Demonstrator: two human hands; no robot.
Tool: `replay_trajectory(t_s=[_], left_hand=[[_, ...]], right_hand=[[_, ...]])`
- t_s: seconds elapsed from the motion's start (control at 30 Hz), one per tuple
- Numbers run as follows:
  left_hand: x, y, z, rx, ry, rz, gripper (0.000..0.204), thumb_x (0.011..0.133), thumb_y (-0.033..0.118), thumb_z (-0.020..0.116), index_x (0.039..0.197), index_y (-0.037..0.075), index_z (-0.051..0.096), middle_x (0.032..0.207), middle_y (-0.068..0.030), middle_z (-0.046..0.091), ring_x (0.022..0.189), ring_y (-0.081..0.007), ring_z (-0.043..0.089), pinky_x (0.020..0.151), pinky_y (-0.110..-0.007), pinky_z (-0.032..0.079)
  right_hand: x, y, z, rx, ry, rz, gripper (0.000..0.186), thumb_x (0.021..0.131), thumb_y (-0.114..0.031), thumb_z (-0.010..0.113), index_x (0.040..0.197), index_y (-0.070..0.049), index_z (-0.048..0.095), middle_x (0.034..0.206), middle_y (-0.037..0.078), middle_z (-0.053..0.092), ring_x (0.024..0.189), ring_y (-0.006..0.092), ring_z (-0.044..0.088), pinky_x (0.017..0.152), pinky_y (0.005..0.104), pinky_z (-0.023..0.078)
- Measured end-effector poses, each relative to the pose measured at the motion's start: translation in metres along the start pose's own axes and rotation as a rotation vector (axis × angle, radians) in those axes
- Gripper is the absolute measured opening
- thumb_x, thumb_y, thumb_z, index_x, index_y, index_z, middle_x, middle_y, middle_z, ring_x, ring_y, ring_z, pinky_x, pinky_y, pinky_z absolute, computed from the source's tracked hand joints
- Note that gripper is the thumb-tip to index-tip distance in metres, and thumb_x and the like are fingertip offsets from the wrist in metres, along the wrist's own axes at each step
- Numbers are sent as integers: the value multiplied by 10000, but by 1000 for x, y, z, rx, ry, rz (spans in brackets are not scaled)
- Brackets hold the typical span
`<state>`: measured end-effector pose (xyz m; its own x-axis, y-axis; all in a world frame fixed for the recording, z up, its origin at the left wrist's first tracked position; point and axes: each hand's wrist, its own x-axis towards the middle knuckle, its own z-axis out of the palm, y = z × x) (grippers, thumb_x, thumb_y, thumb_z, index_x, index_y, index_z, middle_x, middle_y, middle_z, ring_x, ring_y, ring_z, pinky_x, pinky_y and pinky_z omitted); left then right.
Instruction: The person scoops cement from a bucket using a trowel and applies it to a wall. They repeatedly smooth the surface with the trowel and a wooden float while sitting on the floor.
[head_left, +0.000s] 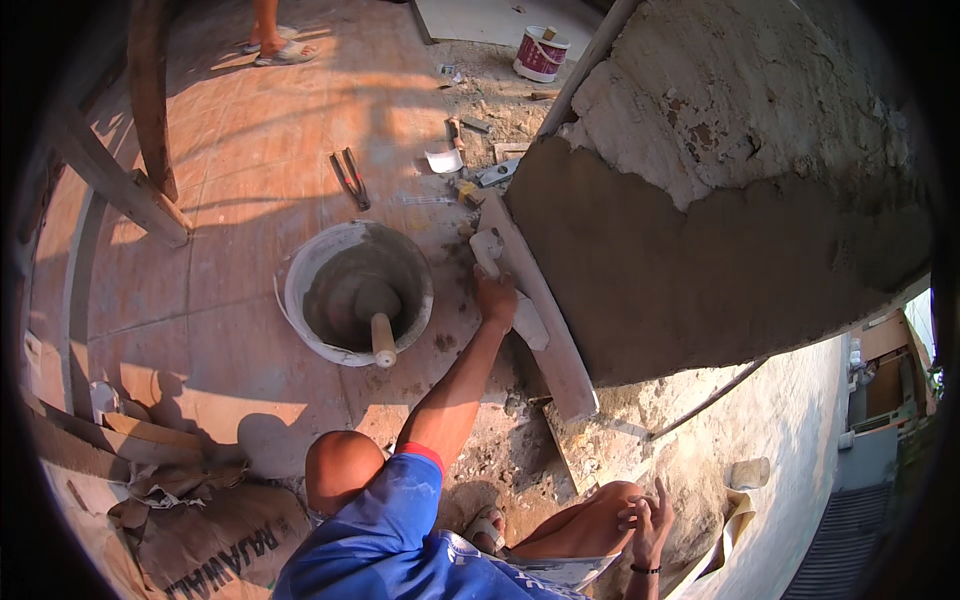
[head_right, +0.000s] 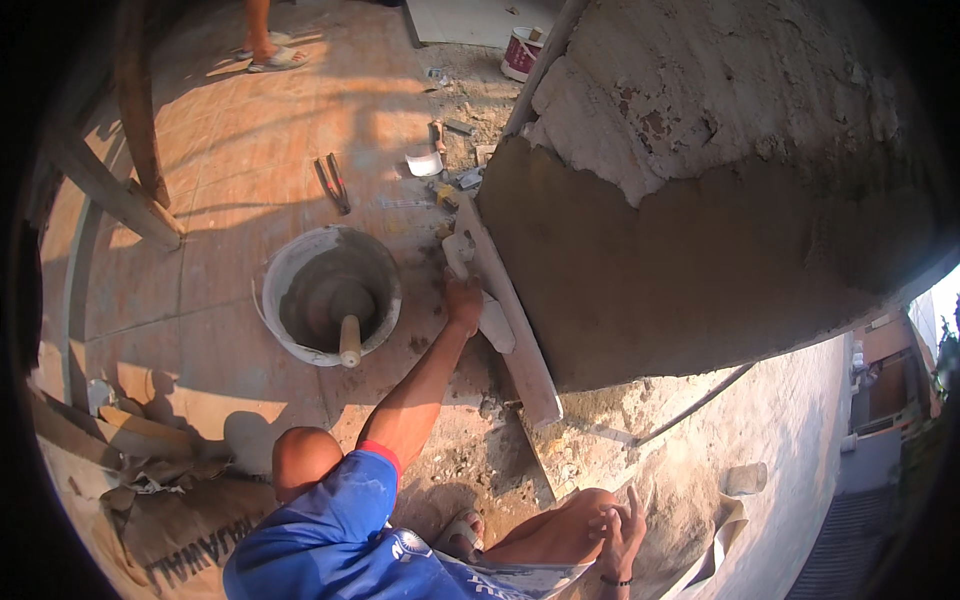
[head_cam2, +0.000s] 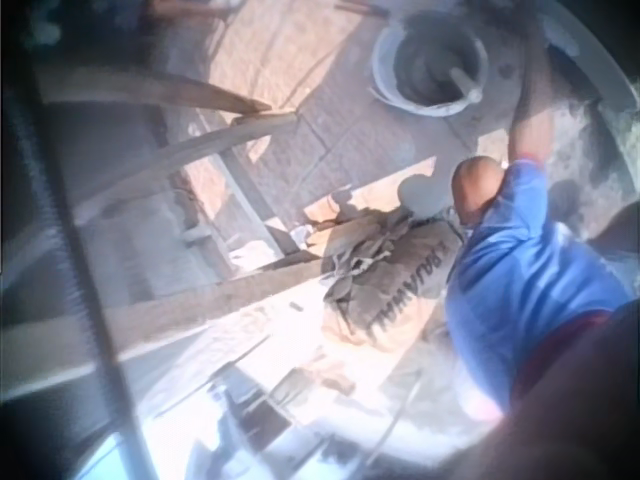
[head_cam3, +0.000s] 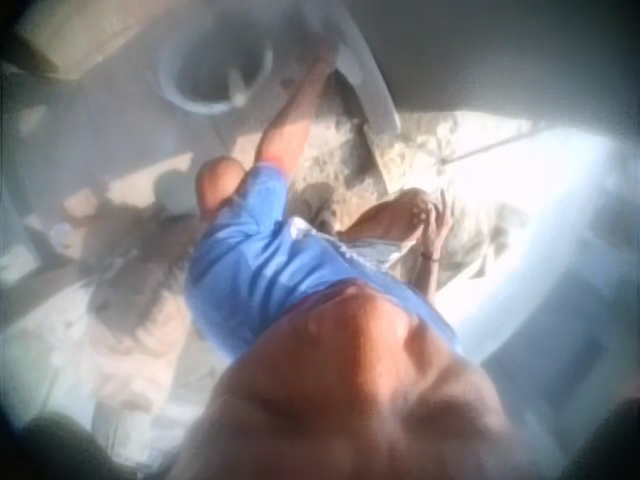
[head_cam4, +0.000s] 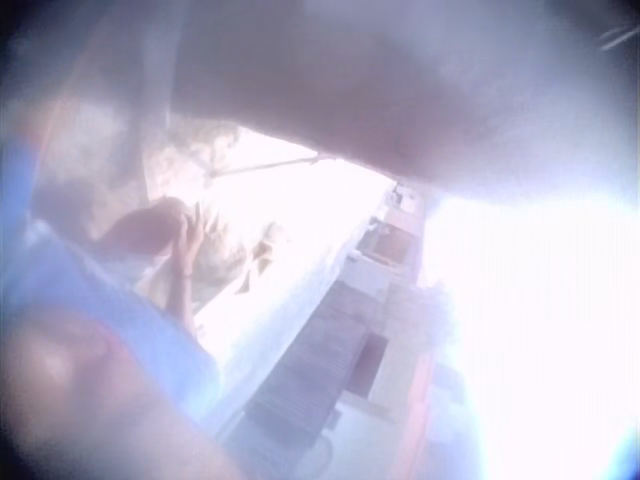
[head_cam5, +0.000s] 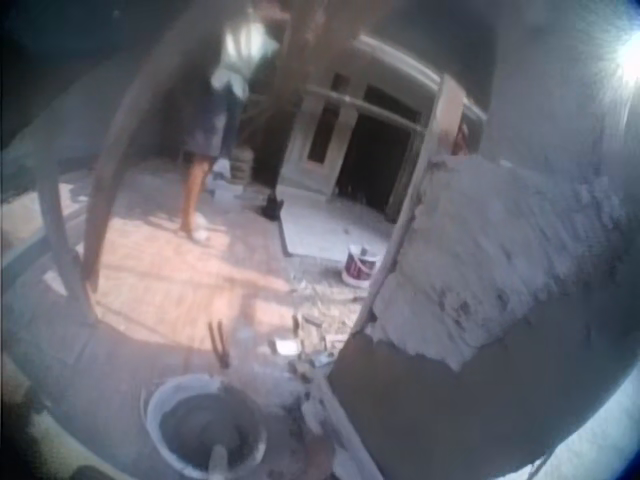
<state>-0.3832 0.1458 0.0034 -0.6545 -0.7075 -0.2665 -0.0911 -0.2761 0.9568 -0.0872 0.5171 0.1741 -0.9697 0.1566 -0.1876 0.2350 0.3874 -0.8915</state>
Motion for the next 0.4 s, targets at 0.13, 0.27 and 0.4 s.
replay_trajectory(t_s=[0.13, 0.27, 0.4], left_hand=[[7, 11, 4, -23, 12, 18, 642, 902, 108, 549, 1437, -62, 237, 1289, -310, 520, 1168, -392, 560, 994, -416, 437], [22, 42, -8, 11, -108, -48, 707, 900, 139, 556, 1467, -58, 183, 1291, -337, 514, 1168, -422, 559, 1011, -438, 433], [15, 40, -12, 138, -43, -61, 745, 893, 168, 578, 1475, -54, 171, 1310, -344, 496, 1192, -422, 544, 1021, -436, 424]], right_hand=[[0, 14, -4, -38, 34, -27, 655, 932, -232, 615, 1437, 61, 318, 848, 124, 656, 557, 128, 603, 422, 226, 480], [-2, 19, -7, -11, 131, -8, 618, 930, -228, 611, 1406, 71, 353, 788, 97, 647, 493, 94, 550, 380, 209, 429], [4, 25, -3, 18, 153, 21, 632, 922, -236, 634, 1408, 56, 354, 797, 87, 648, 483, 89, 543, 369, 200, 417]])
